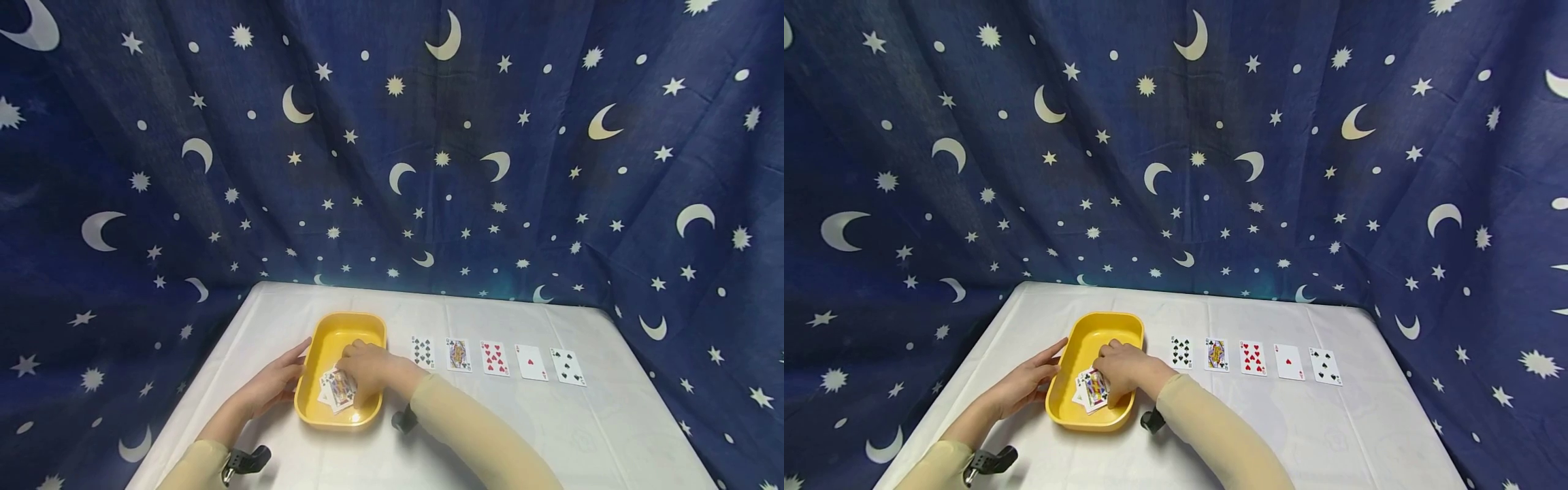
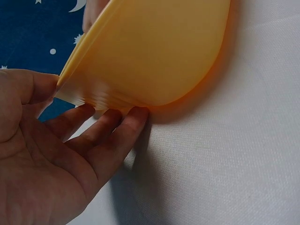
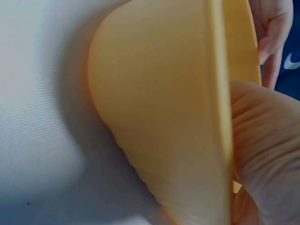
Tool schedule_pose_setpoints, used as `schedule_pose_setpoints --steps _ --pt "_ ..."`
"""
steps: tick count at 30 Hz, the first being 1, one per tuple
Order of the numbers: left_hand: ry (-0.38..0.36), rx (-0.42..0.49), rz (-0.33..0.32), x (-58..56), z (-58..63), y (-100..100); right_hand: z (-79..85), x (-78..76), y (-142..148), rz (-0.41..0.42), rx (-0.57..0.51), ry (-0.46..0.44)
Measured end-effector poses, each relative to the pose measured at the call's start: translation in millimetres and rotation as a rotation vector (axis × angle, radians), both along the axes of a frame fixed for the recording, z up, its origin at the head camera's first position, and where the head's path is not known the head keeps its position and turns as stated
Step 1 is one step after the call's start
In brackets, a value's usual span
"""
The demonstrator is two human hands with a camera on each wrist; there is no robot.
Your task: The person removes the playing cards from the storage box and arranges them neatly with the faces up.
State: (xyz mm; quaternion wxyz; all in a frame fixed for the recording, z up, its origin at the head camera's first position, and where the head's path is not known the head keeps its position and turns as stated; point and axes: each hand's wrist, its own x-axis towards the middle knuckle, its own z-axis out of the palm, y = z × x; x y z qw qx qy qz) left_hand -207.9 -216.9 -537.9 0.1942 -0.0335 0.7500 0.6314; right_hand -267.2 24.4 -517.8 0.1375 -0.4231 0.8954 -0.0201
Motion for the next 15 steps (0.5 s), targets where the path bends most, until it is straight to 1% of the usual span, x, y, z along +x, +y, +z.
schedule_pose_setpoints --steps 3,8,11,15 --pt "-0.001 -0.005 -0.006 0.6 0.2 -0.4 4.1 -1.8 3.7 -0.001 -0.036 0.011" --pt "-0.001 -0.007 -0.001 1.3 -0.4 -0.9 21.7 -4.9 16.8 -0.035 -0.132 0.025" --pt "-0.003 -0.010 0.015 1.3 -0.8 -0.2 32.6 -6.6 29.8 -0.074 -0.189 0.030" --pt "0.003 -0.008 0.024 0.3 -1.1 0.4 45.6 -8.9 53.4 -0.131 -0.237 0.041"
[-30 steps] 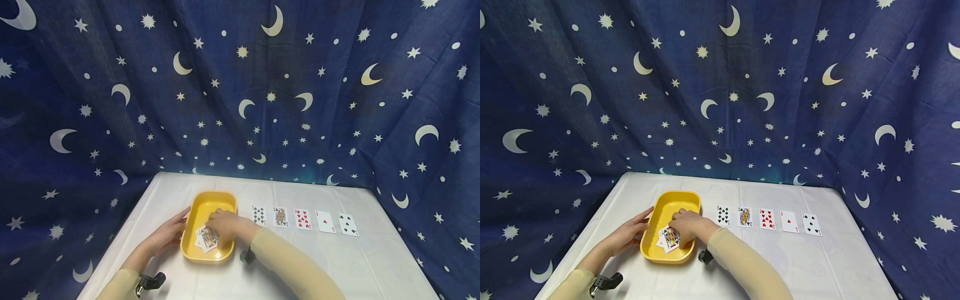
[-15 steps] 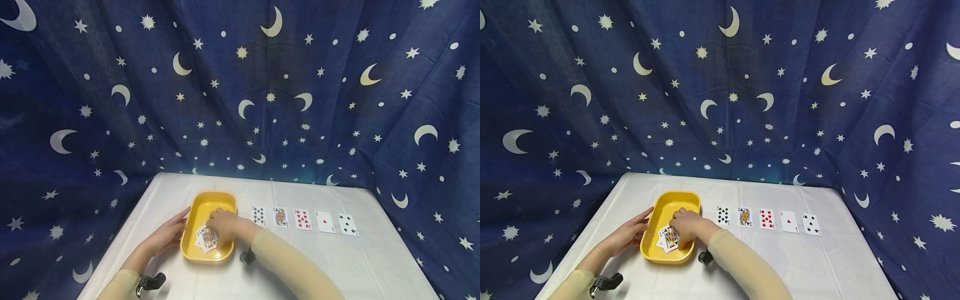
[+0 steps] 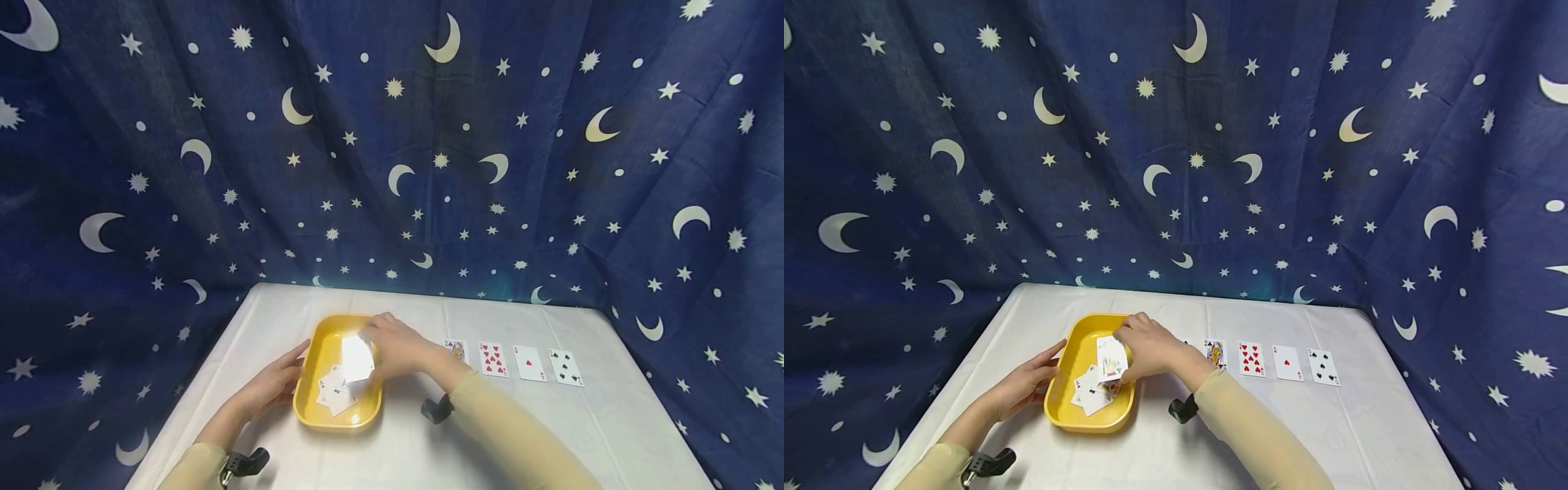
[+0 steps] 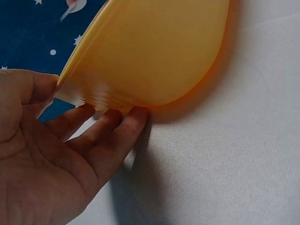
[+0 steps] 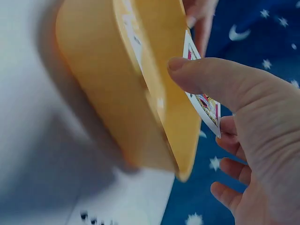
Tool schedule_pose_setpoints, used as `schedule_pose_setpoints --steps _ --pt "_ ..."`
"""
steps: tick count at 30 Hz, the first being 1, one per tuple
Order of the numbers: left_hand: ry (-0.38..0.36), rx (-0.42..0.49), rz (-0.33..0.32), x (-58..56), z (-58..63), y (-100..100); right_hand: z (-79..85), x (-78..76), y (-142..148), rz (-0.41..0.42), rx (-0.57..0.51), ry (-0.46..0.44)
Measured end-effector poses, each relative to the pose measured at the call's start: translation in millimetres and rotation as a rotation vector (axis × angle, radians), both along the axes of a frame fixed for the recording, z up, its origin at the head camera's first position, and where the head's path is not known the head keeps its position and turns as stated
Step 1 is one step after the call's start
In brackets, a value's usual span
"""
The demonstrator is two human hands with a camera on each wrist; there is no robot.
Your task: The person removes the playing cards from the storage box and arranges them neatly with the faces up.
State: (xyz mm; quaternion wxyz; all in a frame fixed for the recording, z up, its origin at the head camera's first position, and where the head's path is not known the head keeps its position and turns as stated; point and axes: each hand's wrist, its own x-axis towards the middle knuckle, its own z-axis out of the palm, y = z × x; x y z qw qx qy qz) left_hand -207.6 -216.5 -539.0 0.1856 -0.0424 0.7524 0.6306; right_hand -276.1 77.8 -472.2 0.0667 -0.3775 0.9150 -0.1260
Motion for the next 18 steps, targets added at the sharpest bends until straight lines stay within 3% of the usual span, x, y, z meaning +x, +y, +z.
schedule_pose_setpoints --steps 10,18 --pt "-0.015 -0.020 0.001 -0.7 0.0 -1.1 9.5 -0.6 68.9 -0.135 -0.057 0.055" --pt "-0.006 -0.021 -0.001 -1.3 1.7 -1.3 1.8 11.7 106.1 -0.189 -0.008 0.067"
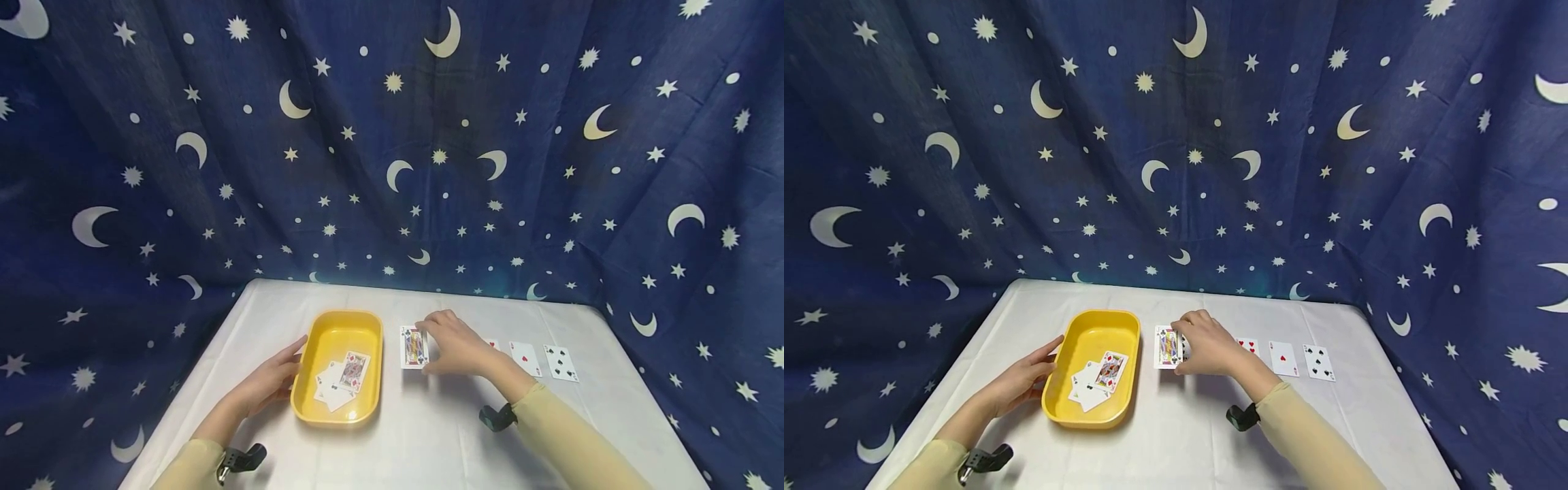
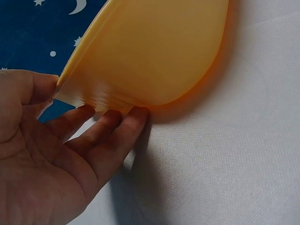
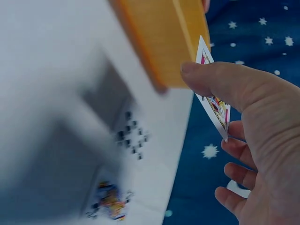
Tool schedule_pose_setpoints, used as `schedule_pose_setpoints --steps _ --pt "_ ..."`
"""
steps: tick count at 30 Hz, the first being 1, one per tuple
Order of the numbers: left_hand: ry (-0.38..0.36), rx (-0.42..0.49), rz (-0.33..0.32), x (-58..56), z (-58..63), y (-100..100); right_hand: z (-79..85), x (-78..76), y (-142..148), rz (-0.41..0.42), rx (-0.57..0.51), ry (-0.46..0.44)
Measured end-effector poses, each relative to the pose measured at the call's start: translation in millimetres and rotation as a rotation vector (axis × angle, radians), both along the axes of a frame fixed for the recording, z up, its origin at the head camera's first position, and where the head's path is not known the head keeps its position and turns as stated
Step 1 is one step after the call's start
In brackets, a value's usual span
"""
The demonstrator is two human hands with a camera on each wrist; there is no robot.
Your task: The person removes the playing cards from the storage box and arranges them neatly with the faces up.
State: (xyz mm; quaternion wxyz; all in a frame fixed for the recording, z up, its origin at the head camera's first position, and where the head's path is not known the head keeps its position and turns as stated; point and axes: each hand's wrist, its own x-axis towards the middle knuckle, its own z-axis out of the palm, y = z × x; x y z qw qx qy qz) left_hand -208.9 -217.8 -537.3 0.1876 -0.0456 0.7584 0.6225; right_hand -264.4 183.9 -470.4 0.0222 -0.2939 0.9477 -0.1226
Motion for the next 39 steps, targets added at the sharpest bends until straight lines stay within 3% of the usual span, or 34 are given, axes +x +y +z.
schedule_pose_setpoints --steps 13,22,39 --pt "-0.001 0.011 0.001 -1.9 2.1 1.1 -42.5 29.4 16.5 0.032 0.011 0.018" --pt "-0.001 0.011 0.007 -0.1 1.9 2.1 -58.0 46.4 15.6 0.066 -0.008 -0.029" --pt "-0.008 0.012 0.012 -0.4 1.1 2.6 -77.5 49.6 15.1 0.021 0.019 -0.093"
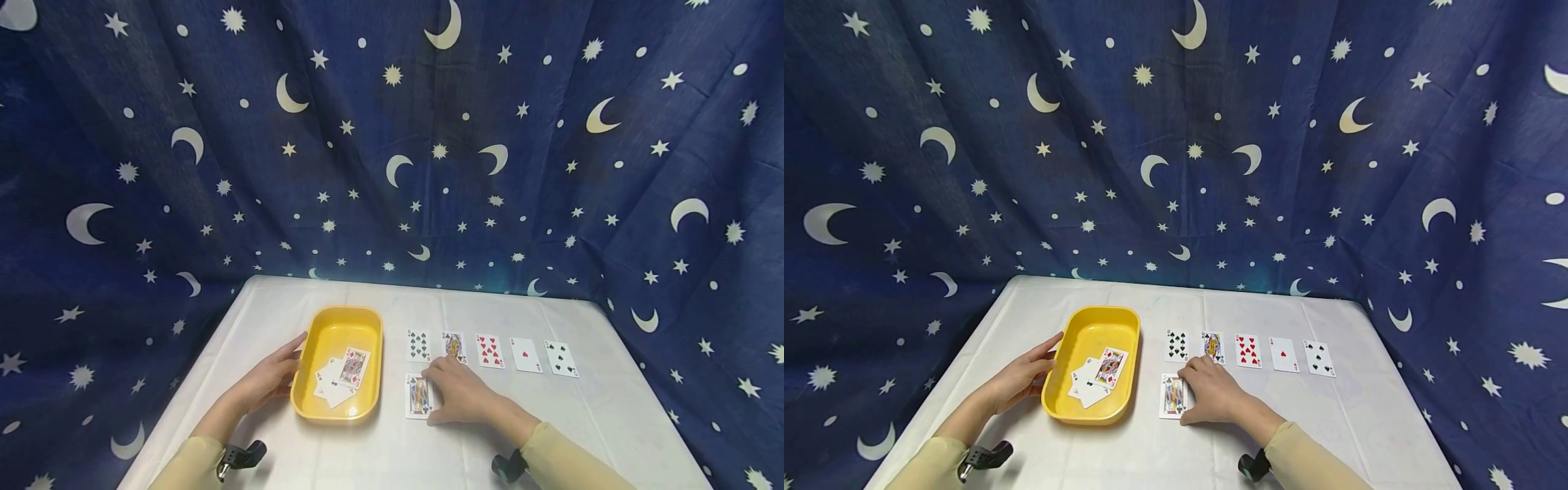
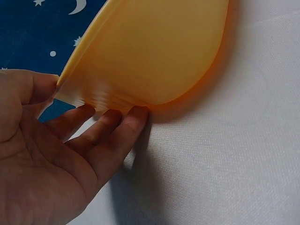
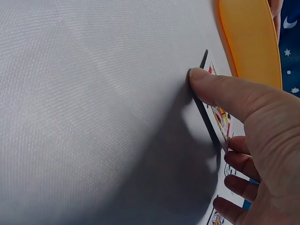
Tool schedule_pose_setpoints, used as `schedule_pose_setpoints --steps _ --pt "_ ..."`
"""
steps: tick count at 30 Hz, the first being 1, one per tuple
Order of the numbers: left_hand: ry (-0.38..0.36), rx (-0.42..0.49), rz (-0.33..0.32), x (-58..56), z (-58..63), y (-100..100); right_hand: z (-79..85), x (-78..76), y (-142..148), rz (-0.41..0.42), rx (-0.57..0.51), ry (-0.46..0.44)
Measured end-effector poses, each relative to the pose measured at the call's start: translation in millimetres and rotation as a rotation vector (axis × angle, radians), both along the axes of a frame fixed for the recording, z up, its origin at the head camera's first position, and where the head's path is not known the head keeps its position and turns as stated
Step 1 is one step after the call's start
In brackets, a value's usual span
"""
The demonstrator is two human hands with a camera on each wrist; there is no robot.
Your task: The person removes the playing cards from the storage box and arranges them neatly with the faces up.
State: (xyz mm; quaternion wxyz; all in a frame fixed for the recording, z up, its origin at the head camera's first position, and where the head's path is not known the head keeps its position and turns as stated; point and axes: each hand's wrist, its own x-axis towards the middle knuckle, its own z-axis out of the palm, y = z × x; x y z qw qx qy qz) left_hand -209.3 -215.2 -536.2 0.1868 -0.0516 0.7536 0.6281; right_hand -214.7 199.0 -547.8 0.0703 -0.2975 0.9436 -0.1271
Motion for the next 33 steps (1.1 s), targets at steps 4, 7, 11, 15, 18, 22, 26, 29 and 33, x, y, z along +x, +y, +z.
schedule_pose_setpoints --steps 4,7,11,15,18,22,26,29,33 --pt "0.002 -0.002 -0.004 0.1 -0.3 -0.5 -2.3 -0.6 0.9 -0.004 0.001 0.000" --pt "0.003 -0.002 -0.009 0.0 -0.7 -0.9 -3.1 -0.8 1.8 0.000 -0.003 0.009" --pt "0.004 0.007 -0.011 -0.1 -0.9 -1.1 -2.7 -0.8 2.2 0.002 -0.008 0.008" --pt "0.003 0.013 -0.010 0.2 -0.7 -1.1 -1.7 -0.4 2.4 -0.005 -0.008 -0.006" --pt "0.003 0.013 -0.009 0.7 -0.4 -1.2 -1.6 0.1 2.7 -0.001 -0.013 -0.004" --pt "0.002 0.015 -0.008 0.6 -0.4 -1.2 -1.7 0.3 2.7 0.011 -0.025 0.005" --pt "-0.003 0.011 -0.006 0.4 -0.5 -1.5 -1.9 0.4 2.4 0.007 -0.022 -0.002" --pt "-0.005 0.004 -0.005 0.1 -0.4 -1.4 -1.7 0.3 1.8 -0.001 -0.016 -0.010" --pt "-0.004 0.005 -0.004 -0.6 -0.4 -1.4 -1.3 0.0 1.4 -0.007 -0.010 -0.015"
